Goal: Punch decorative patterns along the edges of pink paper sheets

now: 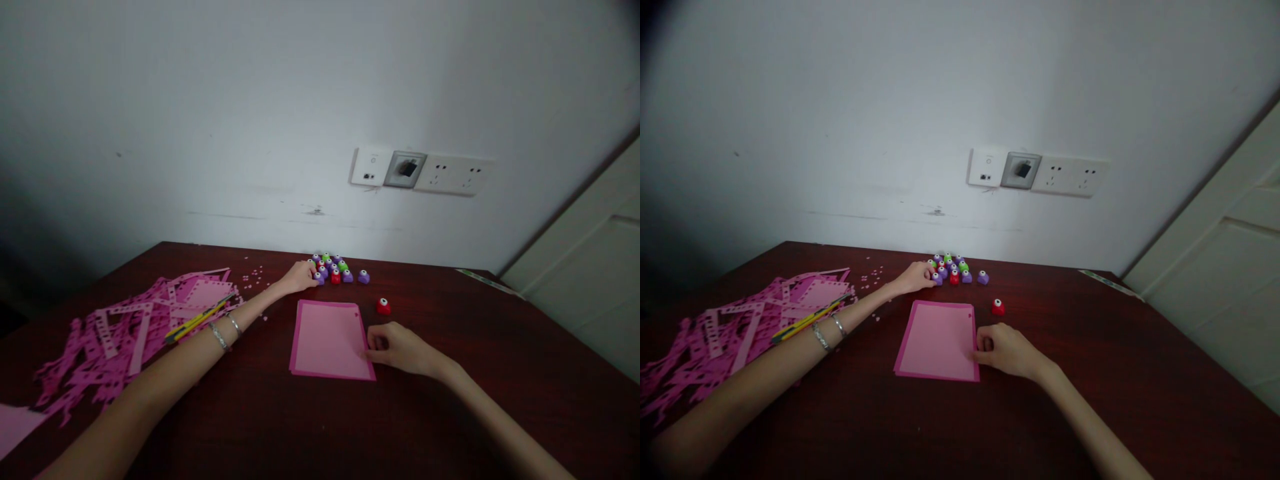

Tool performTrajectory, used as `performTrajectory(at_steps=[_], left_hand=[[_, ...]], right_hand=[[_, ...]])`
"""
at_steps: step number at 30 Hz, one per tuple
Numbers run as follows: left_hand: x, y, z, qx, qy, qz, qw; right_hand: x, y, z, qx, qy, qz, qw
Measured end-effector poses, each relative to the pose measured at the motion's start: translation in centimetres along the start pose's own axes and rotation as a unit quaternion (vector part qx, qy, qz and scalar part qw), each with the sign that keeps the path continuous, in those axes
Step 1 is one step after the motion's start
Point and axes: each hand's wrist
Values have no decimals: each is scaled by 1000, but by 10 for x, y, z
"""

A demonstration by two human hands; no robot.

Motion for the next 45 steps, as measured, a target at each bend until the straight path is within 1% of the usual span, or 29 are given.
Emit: performTrajectory(at_steps=[2,4,7,10,13,16,18,22,28,32,35,39,42,45], left_hand=[[4,6,5,-10,-1,-2,1000],[7,14,13,-28,-1,-9,1000],[11,31,28,-86,10,-35,996],[9,51,45,-136,23,-73,988],[4,65,62,-169,14,-92,981],[-2,73,76,-179,11,-116,977],[-6,75,82,-186,4,-132,974],[-13,78,89,-194,-11,-139,971],[-17,81,93,-196,12,-144,970],[-15,79,92,-193,13,-154,969],[-13,70,79,-177,-17,-160,971],[-14,59,52,-104,-119,-148,976],[-16,56,40,-56,-188,-157,968],[-17,56,40,-45,-215,-170,960]], right_hand=[[3,1,-2,12,-28,-3,1000],[8,4,-4,27,-64,9,998],[18,10,-8,40,-95,68,992],[25,13,-10,48,-107,123,985],[23,12,-12,59,-124,154,978],[17,8,-18,81,-118,174,974],[14,6,-24,92,-101,177,975],[9,5,-33,118,-83,174,974],[4,4,-37,128,-89,173,972],[7,4,-35,122,-91,170,974],[13,6,-23,82,-124,157,976],[18,7,-2,-6,-207,125,970],[18,6,8,-31,-222,105,969],[17,4,11,-35,-217,91,971]])
Point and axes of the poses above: each hand's wrist, its own y-axis away from the middle knuckle, its own x-axis out of the back of the hand, z = x × y, and after that the axes turned 15 degrees about -z, right-handed
